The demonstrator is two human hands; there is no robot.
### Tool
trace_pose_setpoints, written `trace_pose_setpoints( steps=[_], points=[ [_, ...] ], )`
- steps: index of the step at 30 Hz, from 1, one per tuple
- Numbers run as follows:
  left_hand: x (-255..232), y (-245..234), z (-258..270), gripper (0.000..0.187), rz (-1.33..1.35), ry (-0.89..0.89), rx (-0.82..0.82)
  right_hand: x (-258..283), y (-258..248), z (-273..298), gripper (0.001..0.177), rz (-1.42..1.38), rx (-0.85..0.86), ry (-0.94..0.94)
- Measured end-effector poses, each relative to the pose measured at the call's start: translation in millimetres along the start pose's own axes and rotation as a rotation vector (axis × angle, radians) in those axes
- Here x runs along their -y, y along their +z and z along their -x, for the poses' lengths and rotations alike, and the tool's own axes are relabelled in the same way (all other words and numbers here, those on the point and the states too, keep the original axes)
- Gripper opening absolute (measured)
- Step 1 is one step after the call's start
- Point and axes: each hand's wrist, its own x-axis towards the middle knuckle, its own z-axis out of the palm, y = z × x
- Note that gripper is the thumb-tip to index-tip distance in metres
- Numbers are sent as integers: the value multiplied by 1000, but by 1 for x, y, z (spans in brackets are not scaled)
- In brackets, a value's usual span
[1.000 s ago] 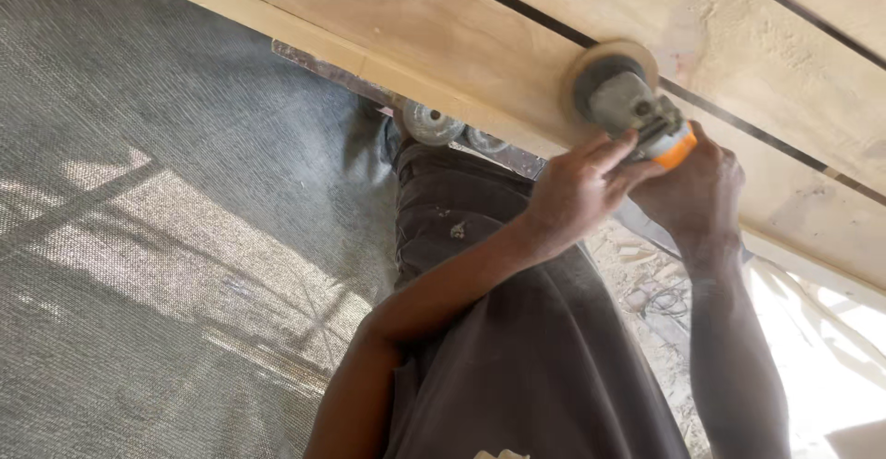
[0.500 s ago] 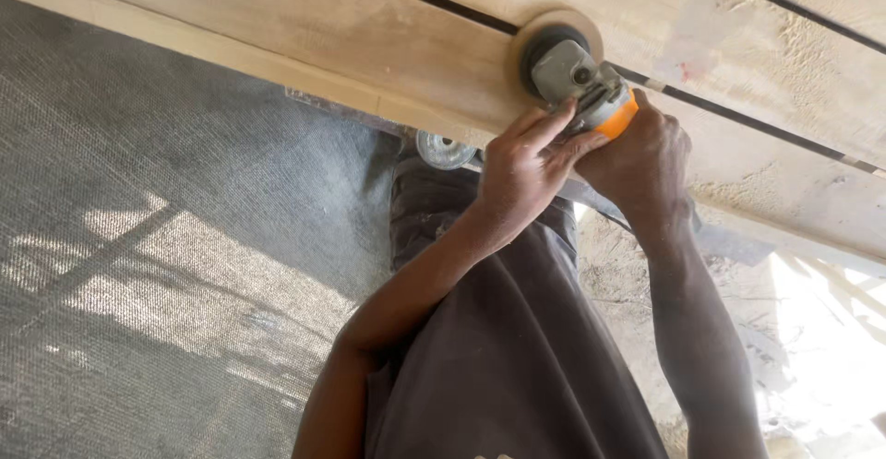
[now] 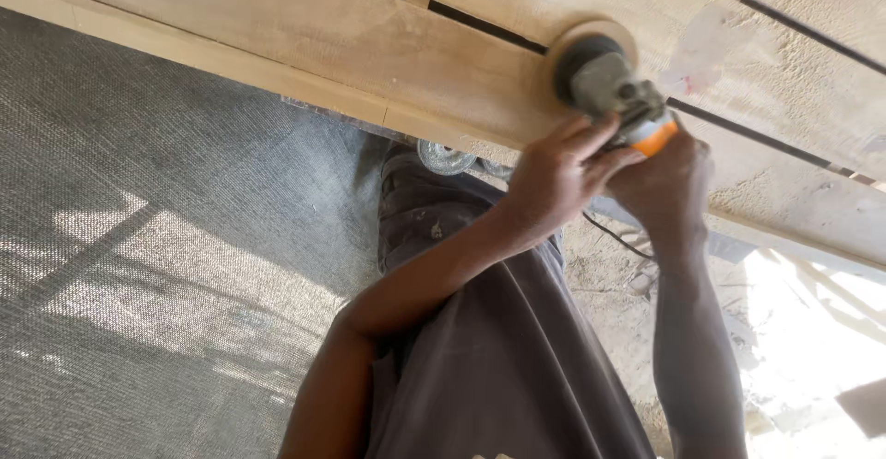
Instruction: The person uses an angle grinder with a sanding disc to smooth the surface of several wooden planks arranged on a workbench. The person moves the tool along the planks, generating sawdust, and continues sanding different sections of the wood.
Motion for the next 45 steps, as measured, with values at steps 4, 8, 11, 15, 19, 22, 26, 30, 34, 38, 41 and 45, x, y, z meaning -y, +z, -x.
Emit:
trace_pose_setpoints(
  steps=[4, 8, 11, 15, 19, 22, 26, 30, 34, 38, 41, 45],
  points=[
    [0, 1, 3, 49, 13, -27, 43, 4, 0, 1, 34, -62, -6, 15],
    [14, -4, -1, 47, 32, -12, 6, 2, 5, 3, 45, -82, -86, -13],
    [10, 3, -2, 48, 2, -47, 93, 3, 0, 9, 34, -60, -28, 49],
    [-1, -7, 1, 47, 13, -34, 66, 27, -8, 2, 34, -98, -23, 13],
    [20, -72, 16, 43, 56, 36, -83, 74, 20, -8, 37, -156, -35, -156],
    [25, -89, 16, 41, -56, -39, -99, 82, 30, -18, 41, 36, 23, -48],
    [6, -31, 17, 37, -2, -18, -98, 34, 9, -7, 41, -27, 84, -54],
    [-6, 52, 35, 35, 47, 31, -38, -53, -16, 34, 38, -9, 62, -40],
    [-15, 130, 55, 44, -27, 1, 55, -137, -29, 66, 26, 104, 100, 79],
    [-27, 198, 66, 47, -4, 22, 37, -200, -50, 89, 27, 69, 21, -40],
    [-29, 208, 70, 53, -65, 95, 9, -208, -57, 94, 33, 118, 46, -5],
    [-26, 173, 80, 50, -47, -2, 26, -170, -53, 86, 40, 154, 68, -33]
  ],
)
